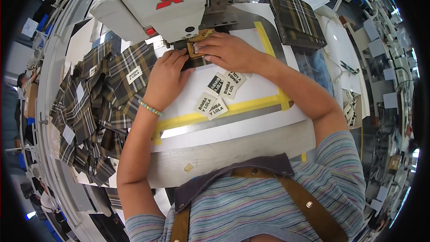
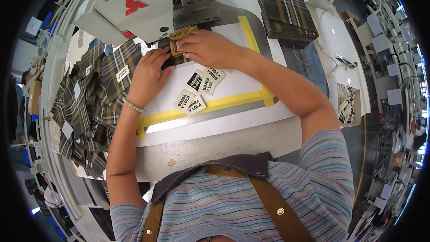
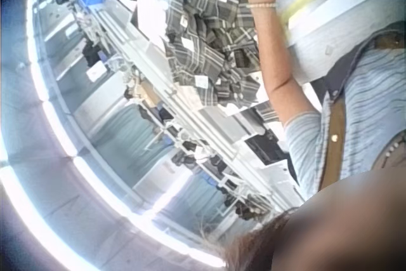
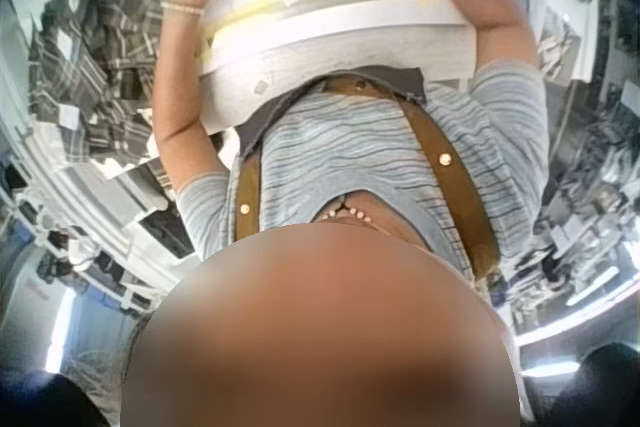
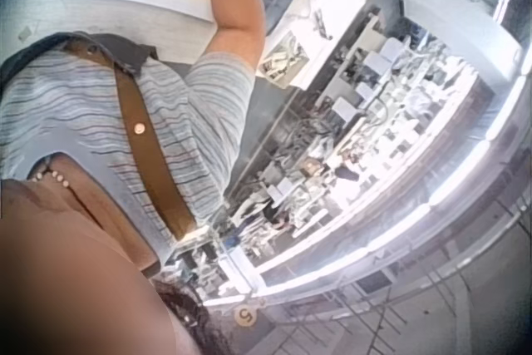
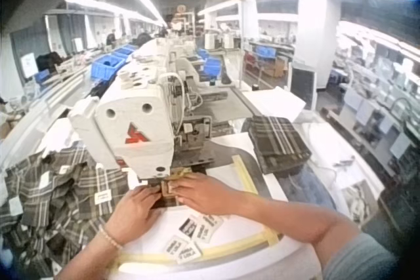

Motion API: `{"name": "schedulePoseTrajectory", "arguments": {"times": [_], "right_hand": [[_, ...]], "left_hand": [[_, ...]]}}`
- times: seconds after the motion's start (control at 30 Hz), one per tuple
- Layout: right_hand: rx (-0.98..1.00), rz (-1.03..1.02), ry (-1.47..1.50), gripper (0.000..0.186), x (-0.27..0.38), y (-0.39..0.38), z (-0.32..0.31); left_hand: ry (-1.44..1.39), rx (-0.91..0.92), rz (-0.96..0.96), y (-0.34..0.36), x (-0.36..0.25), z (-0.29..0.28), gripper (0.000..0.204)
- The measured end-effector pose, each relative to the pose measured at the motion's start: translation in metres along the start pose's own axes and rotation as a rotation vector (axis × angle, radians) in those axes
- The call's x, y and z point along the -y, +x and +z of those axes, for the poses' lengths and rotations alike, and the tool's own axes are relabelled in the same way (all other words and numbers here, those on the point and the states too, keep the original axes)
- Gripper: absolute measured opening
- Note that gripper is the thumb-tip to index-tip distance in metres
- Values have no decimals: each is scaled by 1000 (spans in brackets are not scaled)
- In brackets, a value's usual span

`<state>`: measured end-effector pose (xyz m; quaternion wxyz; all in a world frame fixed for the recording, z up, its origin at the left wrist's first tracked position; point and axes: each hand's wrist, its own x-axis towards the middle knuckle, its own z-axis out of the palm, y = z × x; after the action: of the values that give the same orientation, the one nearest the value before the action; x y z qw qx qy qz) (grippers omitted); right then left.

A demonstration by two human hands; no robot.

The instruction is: Sewing brand labels onto plaid fabric pieces using a sewing machine.

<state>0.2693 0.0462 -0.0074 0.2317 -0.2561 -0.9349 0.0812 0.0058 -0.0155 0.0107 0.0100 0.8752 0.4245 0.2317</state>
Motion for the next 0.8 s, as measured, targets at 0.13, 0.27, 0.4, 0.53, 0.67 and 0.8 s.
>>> {"name": "schedulePoseTrajectory", "arguments": {"times": [0.13,0.27,0.4,0.53,0.67,0.8], "right_hand": [[12,17,10,33,-1,-2,0],[-1,0,-1,34,2,0,-2],[27,-10,-18,33,-4,1,-3],[10,9,15,32,-9,7,-4],[11,31,53,31,-15,15,-4],[40,80,49,30,-13,17,-9]], "left_hand": [[-1,47,18,3,-2,-5,36],[-22,88,10,5,-1,-10,35],[-15,128,8,9,-2,-12,36],[16,123,29,10,6,-9,40],[37,112,40,11,12,-7,43],[21,136,36,8,15,-8,44]]}}
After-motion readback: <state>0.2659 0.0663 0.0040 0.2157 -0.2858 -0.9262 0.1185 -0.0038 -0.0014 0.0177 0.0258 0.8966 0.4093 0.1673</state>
